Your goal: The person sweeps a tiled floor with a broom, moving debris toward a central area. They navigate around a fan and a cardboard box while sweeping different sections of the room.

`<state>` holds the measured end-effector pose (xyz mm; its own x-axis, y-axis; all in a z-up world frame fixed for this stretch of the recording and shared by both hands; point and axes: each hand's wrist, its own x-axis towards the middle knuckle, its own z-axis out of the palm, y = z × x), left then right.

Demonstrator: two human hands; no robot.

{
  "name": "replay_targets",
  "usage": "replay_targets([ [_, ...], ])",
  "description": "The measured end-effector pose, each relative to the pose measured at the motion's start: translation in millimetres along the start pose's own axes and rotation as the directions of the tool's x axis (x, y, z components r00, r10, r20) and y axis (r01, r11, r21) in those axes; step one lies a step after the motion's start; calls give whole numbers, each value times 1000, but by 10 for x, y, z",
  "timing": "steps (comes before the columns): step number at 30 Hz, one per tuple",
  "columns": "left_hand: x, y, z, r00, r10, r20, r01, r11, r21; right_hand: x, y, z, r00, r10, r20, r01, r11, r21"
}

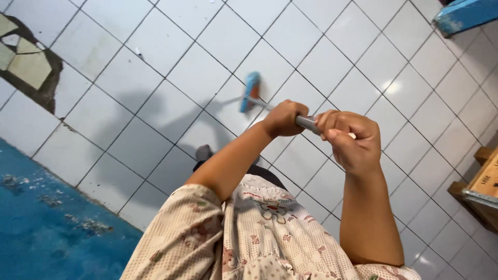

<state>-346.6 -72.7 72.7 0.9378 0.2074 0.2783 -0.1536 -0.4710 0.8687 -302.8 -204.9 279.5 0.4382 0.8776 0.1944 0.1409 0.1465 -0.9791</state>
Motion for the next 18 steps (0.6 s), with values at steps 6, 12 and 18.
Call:
replay_targets([
  [6,-780,-415,-1060,920,-390,35,372,900,228,267,682,823,1000,-14,3,12,937,349],
  [12,-1666,-1664,-1832,945,-328,-16,319,907,276,512,1466,1859,994,111,3,-109,966,235],
  [18,-1481,-1451,-2188,892,-360,-273,440,827,349,676,1339,2003,971,220,-88,-164,892,420],
])
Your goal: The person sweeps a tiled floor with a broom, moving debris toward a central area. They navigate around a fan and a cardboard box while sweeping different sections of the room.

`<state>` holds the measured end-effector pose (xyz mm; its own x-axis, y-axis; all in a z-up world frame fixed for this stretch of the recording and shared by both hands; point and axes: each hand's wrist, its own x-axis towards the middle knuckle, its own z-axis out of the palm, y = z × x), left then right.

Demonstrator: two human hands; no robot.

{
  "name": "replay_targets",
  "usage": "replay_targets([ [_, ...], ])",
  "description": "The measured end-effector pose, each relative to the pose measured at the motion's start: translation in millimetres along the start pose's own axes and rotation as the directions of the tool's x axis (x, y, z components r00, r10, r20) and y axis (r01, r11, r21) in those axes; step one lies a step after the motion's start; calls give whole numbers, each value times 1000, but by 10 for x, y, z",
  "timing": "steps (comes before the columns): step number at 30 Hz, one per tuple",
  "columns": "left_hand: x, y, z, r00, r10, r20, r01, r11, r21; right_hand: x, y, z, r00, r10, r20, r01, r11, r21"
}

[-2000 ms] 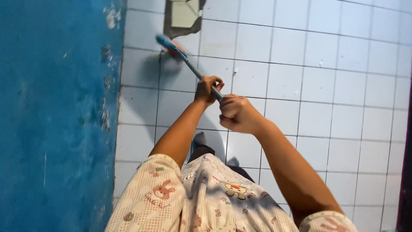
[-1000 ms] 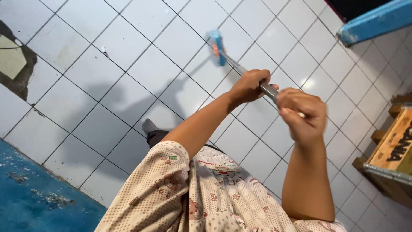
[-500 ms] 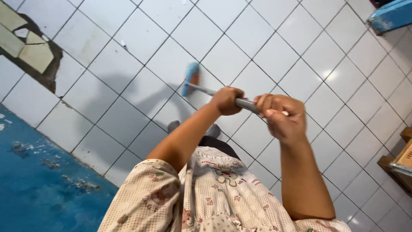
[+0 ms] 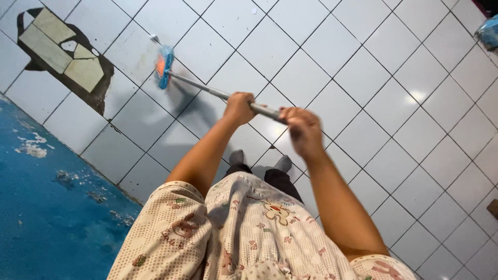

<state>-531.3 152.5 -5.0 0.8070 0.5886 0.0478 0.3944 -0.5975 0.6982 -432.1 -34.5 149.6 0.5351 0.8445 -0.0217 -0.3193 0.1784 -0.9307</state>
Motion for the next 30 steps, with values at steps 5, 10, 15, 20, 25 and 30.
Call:
replay_targets([
  [5,299,1014,-211,977,189,103,-166,965,-203,-130,-945,-204,964,-250,-85,260,958,122],
  [10,435,2095,-80,930,339,139,-248,861,-443,-451,-1863,-414,914,-391,-106,390,920,-26],
  [15,626,2837,451,877,479,47,-345,693,-633,-540,-2358,-621,874,-481,-66,432,833,-347],
  [20,1103,2760,1531,788,595,-157,-554,576,-601,-261,-2089,-1140,934,-328,141,327,627,-707],
  [25,1364,2543,1918,829,559,-26,-472,674,-568,45,-2036,-1455,968,-186,167,250,718,-650],
  [30,1410,2269,1818,901,435,2,-408,847,-342,211,-1894,-1941,960,-183,211,259,867,-426],
])
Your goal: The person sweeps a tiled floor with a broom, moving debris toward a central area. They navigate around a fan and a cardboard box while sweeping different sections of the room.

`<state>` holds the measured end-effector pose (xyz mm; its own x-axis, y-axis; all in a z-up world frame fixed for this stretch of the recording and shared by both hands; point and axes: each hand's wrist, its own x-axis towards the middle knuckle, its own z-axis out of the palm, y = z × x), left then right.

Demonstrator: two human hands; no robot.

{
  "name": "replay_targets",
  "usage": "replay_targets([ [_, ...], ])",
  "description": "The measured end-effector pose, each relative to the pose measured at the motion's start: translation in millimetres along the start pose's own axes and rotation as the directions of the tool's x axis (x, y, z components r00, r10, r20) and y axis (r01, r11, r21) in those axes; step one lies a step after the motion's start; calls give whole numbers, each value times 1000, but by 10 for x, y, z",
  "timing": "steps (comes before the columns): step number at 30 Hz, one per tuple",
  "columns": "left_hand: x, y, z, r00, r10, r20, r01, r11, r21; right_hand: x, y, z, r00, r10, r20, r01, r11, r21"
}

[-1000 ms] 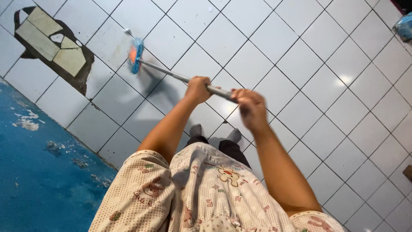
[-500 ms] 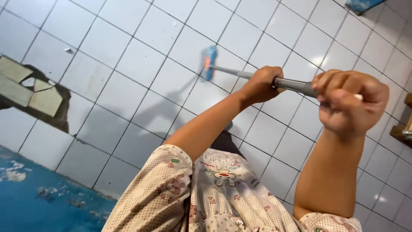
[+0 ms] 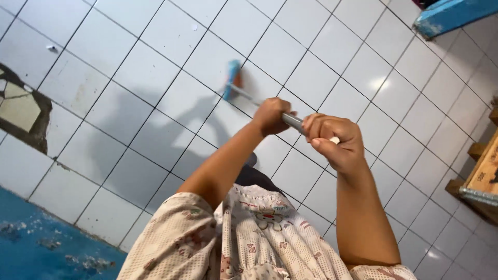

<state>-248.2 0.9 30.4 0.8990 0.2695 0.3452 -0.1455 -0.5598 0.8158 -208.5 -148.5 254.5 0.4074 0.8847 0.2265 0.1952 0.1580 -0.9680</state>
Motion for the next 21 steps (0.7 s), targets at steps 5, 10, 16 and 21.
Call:
replay_targets([
  [5,-338,-793,-439,917,-393,61,360,885,295,166,1023,119,991,135,2,-131,955,266],
  [10,-413,-1338,-605,861,-507,-49,481,777,406,361,1515,206,941,335,53,-339,921,190],
  [16,685,-785,-499,923,-384,-8,362,863,353,707,976,-596,951,252,-181,-135,861,490],
  [21,1644,164,-131,952,-237,193,227,971,71,730,203,-1530,929,83,-360,88,896,434],
])
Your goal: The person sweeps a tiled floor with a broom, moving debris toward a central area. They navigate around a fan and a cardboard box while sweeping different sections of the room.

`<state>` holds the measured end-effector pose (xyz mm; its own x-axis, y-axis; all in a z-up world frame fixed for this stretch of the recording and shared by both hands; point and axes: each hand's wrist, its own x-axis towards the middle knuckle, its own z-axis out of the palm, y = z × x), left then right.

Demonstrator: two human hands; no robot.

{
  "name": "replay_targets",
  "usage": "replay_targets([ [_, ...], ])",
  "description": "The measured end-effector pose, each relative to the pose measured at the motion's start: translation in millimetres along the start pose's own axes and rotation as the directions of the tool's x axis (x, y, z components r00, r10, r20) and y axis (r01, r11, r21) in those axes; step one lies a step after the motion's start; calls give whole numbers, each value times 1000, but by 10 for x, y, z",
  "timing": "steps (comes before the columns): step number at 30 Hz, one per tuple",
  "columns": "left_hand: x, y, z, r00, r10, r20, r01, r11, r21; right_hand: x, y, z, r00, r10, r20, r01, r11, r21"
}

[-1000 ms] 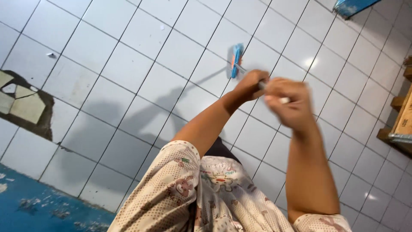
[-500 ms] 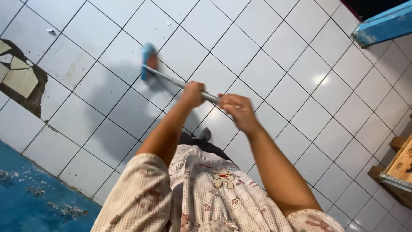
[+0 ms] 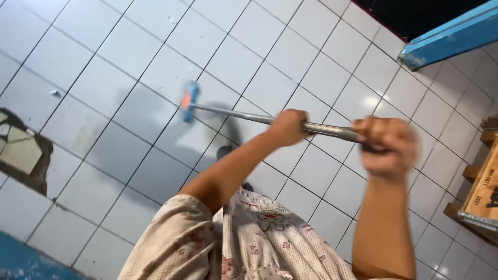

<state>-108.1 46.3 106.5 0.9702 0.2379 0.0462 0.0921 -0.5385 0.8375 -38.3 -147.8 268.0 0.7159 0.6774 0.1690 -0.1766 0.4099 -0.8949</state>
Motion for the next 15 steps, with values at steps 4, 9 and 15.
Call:
replay_targets([
  [4,589,734,122,978,123,168,-91,978,-186,244,-691,-36,990,-130,-50,121,982,-144],
  [9,1229,612,663,938,304,164,-232,907,-351,702,-702,267,970,-243,15,205,781,-590],
  [15,1566,-318,918,916,401,5,-365,840,-401,1030,56,287,998,51,-27,-52,601,-798],
])
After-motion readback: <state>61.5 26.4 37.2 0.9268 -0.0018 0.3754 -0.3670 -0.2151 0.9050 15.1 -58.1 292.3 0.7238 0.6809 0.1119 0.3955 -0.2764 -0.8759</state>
